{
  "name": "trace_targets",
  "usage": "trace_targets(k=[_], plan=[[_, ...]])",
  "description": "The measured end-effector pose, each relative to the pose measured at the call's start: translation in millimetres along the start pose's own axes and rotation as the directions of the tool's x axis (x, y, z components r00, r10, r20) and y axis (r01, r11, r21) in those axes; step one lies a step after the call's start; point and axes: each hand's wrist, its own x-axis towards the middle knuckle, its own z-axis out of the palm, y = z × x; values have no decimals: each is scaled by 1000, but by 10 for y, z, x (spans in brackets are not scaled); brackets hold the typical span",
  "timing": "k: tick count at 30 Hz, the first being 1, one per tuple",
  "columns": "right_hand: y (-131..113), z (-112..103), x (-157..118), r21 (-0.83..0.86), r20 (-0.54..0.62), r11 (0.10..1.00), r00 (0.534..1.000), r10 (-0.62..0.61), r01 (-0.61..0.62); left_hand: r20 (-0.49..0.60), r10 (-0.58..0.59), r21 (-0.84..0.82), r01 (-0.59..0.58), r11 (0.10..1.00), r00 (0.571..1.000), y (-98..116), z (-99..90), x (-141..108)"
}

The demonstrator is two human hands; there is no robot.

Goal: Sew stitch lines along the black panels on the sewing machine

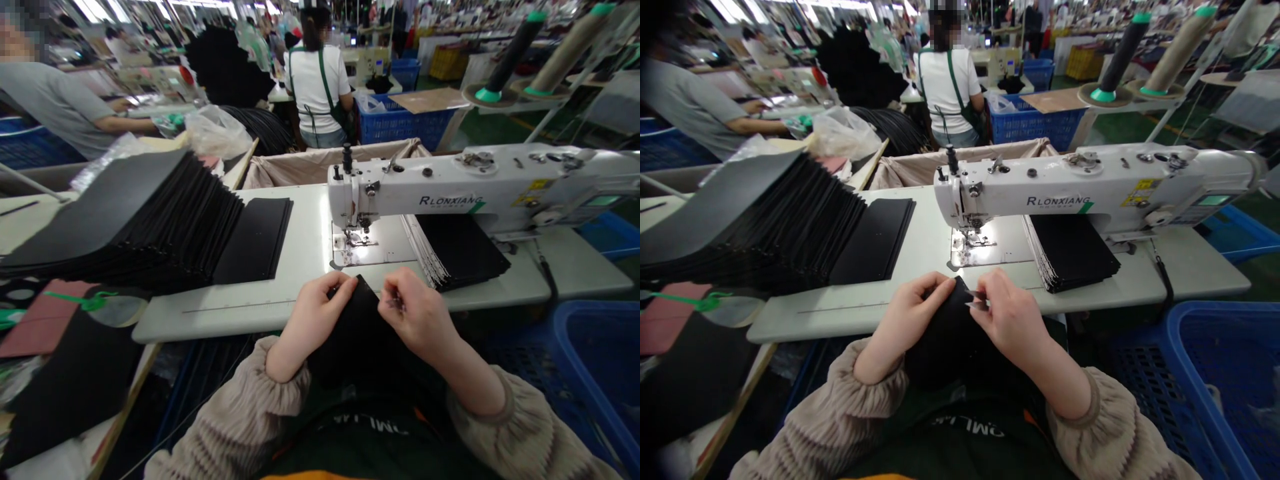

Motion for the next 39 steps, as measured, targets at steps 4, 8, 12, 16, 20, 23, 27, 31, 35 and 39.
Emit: trace_targets(k=[4,8,12,16,20,23,27,31,35,39], plan=[[14,-108,-73,380,67,896,973,222,-230,-12,-56,-48,56,997,998,-91,-61,67],[248,-105,-339,487,337,798,920,202,-354,-126,-41,-85,31,996,991,-171,-260,147],[868,-125,-839,-1,400,852,781,480,-524,-293,-96,-155,52,987,951,-264,-591,194],[1050,-190,-978,-59,220,797,771,597,-601,-210,-148,-245,95,965,966,-257,-643,191],[534,-95,-533,236,117,827,860,497,-510,-129,-164,-313,116,943,978,-156,-455,172],[133,70,-149,394,162,819,908,385,-417,-62,-175,-340,144,929,983,-94,-337,130],[-71,237,112,429,81,858,958,274,-281,6,-182,-382,171,908,983,-59,-256,63],[-23,227,167,341,-82,912,959,272,-229,17,-187,-381,179,907,982,-51,-226,16],[-38,187,170,268,-62,940,970,236,-212,1,-165,-362,154,919,986,-43,-204,-8],[-93,218,194,240,-13,959,987,161,-153,5,-129,-277,125,953,992,-25,-169,-10]])
